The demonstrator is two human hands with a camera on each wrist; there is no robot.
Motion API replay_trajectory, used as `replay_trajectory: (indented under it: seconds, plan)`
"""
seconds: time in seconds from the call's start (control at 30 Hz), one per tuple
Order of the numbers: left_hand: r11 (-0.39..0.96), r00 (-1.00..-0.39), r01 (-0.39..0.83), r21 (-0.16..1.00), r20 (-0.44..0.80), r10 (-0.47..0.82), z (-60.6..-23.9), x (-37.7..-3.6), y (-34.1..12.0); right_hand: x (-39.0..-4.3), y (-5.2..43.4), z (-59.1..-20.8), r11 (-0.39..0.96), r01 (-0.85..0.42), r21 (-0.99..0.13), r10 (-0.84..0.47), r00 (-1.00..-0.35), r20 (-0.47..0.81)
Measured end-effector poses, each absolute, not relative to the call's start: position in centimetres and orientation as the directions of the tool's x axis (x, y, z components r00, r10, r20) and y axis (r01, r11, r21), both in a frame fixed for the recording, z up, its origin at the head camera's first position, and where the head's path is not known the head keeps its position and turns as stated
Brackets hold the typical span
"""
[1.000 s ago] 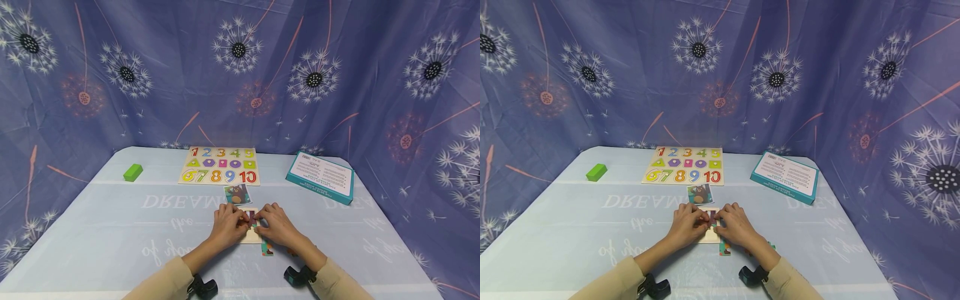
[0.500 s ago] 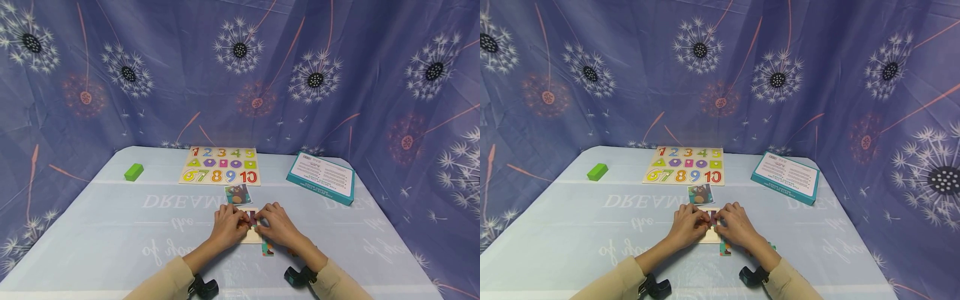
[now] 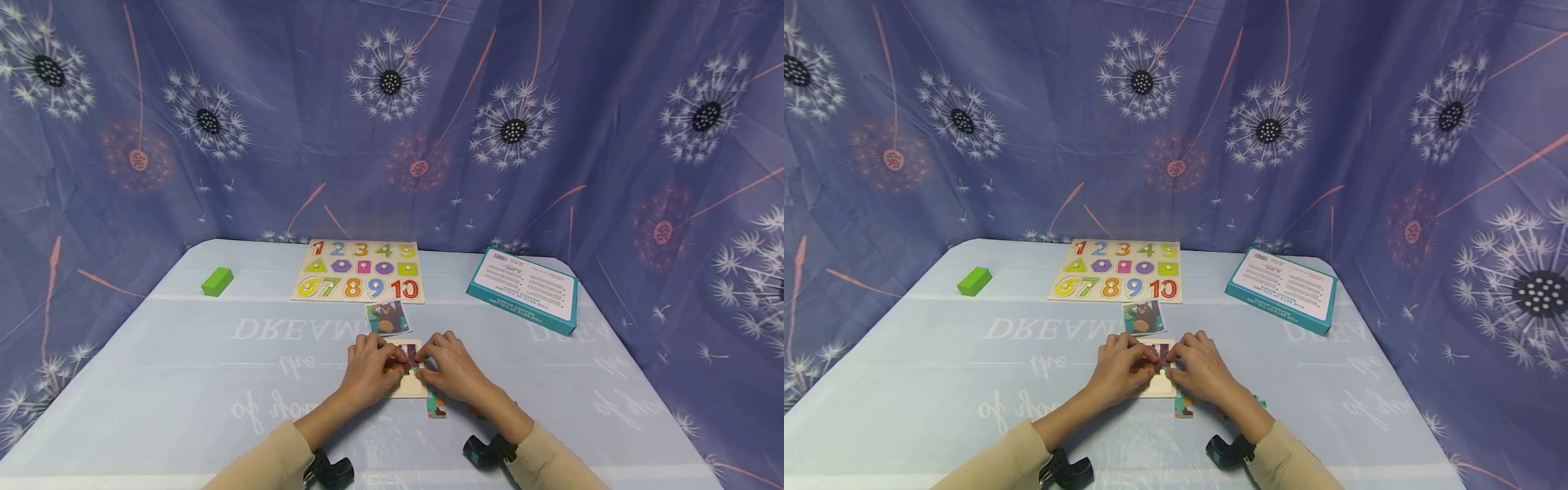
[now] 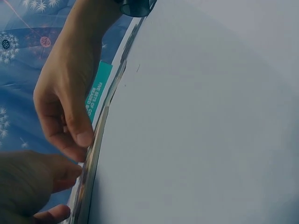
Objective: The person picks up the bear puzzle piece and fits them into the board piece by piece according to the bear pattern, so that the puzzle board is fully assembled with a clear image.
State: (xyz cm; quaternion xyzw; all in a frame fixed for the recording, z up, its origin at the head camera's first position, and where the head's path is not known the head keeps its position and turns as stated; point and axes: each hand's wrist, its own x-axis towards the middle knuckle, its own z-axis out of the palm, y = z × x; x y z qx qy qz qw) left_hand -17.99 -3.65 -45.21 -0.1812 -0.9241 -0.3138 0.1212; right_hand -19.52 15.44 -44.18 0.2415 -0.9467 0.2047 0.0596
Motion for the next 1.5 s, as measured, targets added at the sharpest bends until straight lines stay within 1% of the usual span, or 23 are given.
replay_trajectory:
  seconds: [0.3,0.67,0.87,1.03,1.5]
  plan:
    - [0.732,-0.935,0.343,0.588,0.286,0.208,-44.2,-17.5,-6.5,-19.6,15.4,-44.2,0.805,-0.472,-0.359,-0.43,-0.881,0.195]
    - [0.735,-0.938,0.346,0.583,0.238,0.252,-44.4,-16.7,-9.3,-19.7,15.3,-44.2,0.805,-0.47,-0.363,-0.431,-0.882,0.189]
    - [0.72,-0.945,0.326,0.613,0.198,0.259,-44.6,-16.5,-9.8,-19.7,15.3,-44.2,0.802,-0.477,-0.36,-0.435,-0.879,0.195]
    - [0.724,-0.945,0.327,0.607,0.186,0.27,-44.7,-16.4,-10.0,-19.6,15.3,-44.2,0.802,-0.478,-0.358,-0.434,-0.878,0.2]
    - [0.745,-0.936,0.351,0.567,0.211,0.281,-44.9,-16.3,-10.0,-19.4,15.6,-44.1,0.803,-0.472,-0.365,-0.423,-0.882,0.209]
